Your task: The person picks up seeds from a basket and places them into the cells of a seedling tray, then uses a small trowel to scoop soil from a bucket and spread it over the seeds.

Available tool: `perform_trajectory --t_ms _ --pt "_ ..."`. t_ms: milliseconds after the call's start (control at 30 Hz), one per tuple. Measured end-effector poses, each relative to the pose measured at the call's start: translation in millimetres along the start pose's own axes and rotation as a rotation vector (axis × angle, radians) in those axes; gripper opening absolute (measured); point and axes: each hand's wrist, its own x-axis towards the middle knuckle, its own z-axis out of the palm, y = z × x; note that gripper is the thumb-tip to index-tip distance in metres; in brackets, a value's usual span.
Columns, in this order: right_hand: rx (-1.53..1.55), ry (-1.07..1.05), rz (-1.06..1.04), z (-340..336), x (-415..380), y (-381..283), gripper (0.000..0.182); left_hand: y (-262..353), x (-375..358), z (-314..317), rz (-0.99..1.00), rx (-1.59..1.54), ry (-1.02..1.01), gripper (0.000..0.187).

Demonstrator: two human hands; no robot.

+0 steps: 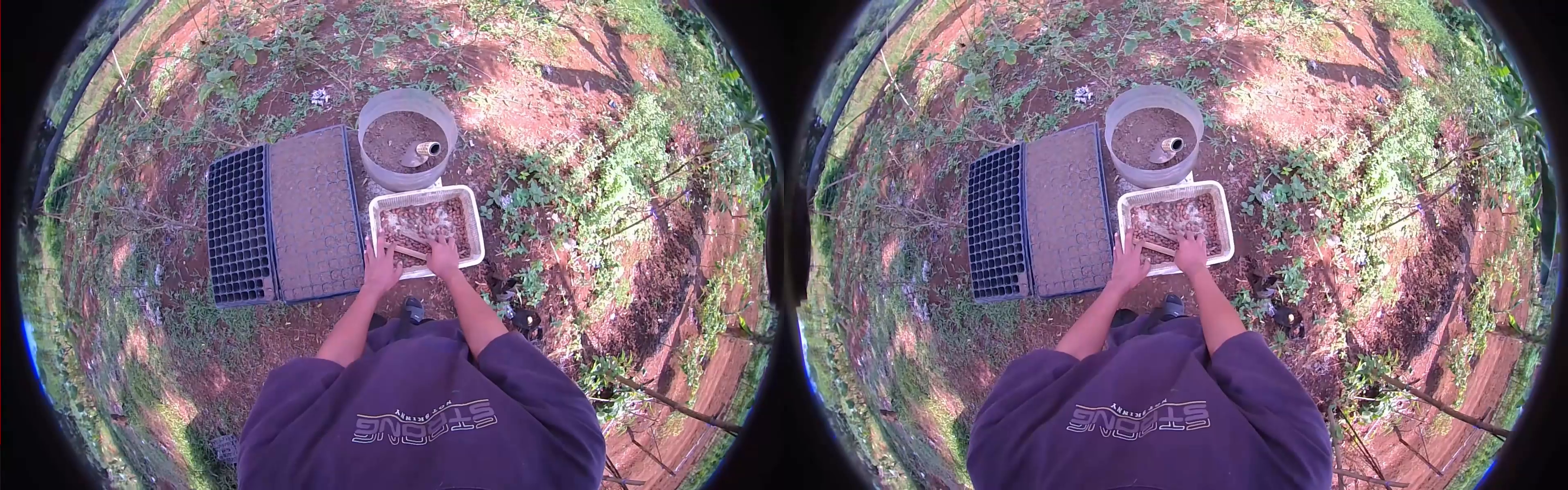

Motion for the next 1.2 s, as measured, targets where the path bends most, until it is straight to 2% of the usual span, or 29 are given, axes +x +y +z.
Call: perform_trajectory --t_ms 200,267,333,367,433,467,533,700,833,1200 --pt "0.07 -0.065 0.086 -13.0 -0.4 -5.9 0.021 0.5 -0.8 -3.6 -0.041 -0.013 -0.061 0.063" --pt "0.085 -0.033 0.039 -9.4 0.3 -4.2 0.017 0.1 -1.6 -1.7 -0.041 -0.012 -0.035 0.061" --pt "0.131 0.065 0.011 -8.2 -2.8 -7.3 0.015 -2.4 -5.2 -0.4 0.053 -0.092 0.139 0.05" --pt "0.129 0.062 0.003 -8.2 -4.1 -8.8 0.015 -4.4 -6.2 -0.8 0.046 -0.094 0.144 0.05" --pt "0.175 0.196 -0.133 -6.5 -9.7 -10.9 0.023 -5.2 -12.0 -9.8 0.053 -0.21 0.309 0.034" --pt "0.173 0.192 -0.139 -5.6 -12.4 -12.0 0.023 -5.9 -15.2 -14.5 0.047 -0.212 0.312 0.034" --pt "0.221 0.247 -0.213 -10.5 -17.3 -17.9 0.023 -9.6 -20.0 -21.3 0.05 -0.245 0.447 0.021" --pt "0.298 0.291 -0.345 -28.9 -26.4 -38.1 0.02 -16.0 -32.5 -34.2 0.042 -0.354 0.591 0.02" --pt "0.347 0.293 -0.421 -37.5 -28.3 -54.3 0.019 -29.6 -40.6 -39.4 0.012 -0.362 0.613 0.011" --pt "0.344 0.335 -0.453 -11.6 -45.3 -100.7 0.016 -57.2 -83.0 -56.2 -0.063 -0.369 0.625 0.015"
